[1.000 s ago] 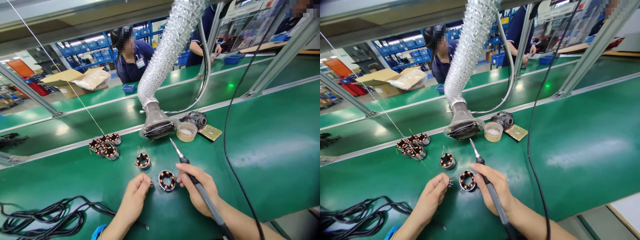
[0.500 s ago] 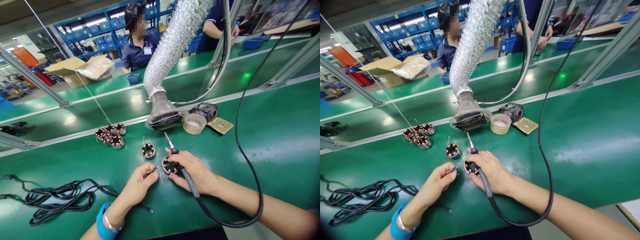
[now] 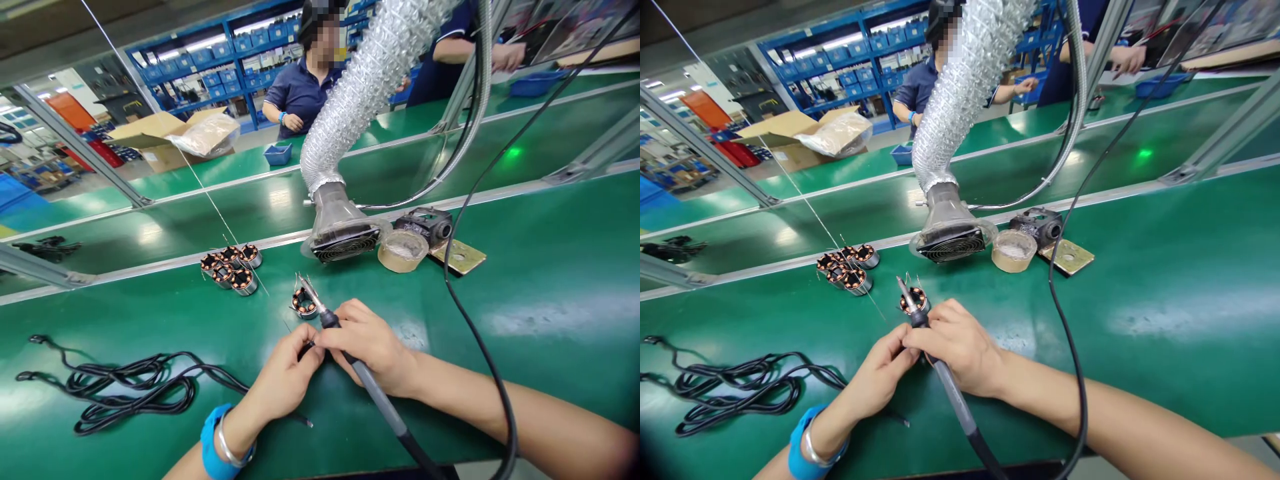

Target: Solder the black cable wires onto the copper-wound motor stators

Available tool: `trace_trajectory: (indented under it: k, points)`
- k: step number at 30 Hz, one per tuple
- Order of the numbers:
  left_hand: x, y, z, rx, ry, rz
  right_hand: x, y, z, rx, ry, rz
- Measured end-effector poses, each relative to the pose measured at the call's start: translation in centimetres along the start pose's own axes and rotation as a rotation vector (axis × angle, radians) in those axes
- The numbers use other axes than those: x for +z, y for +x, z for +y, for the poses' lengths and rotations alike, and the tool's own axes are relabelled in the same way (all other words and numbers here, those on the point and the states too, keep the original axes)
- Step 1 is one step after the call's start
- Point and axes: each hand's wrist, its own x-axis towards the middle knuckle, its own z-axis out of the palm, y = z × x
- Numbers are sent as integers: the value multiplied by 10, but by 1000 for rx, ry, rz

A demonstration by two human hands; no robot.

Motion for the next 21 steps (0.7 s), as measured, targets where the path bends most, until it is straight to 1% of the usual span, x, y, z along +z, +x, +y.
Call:
trace_trajectory:
  k: [3, 5, 7, 9, 11, 13, 18, 21]
  points:
    - [-1, -1, 8, -21, 181, 50, -5, -3, 0, 69, 4, 2]
    - [-1, -2, 11, -29, 233, 57, -7, -5, -1, 118, 1, 6]
    - [1, -2, 10, -21, 220, 35, -6, -4, -2, 110, -8, -5]
    - [3, -3, 9, 2, 202, 27, -3, -3, -2, 66, -3, -24]
    - [4, -4, 8, 22, 204, 36, 1, -1, -3, 17, 8, -40]
    - [5, -6, 9, 33, 231, 54, 2, -2, -3, -1, 0, -47]
    - [4, -8, 12, 41, 348, 100, -3, -13, -7, 60, -73, -77]
    - [3, -7, 10, 11, 250, 93, -3, -20, -9, 63, -81, -132]
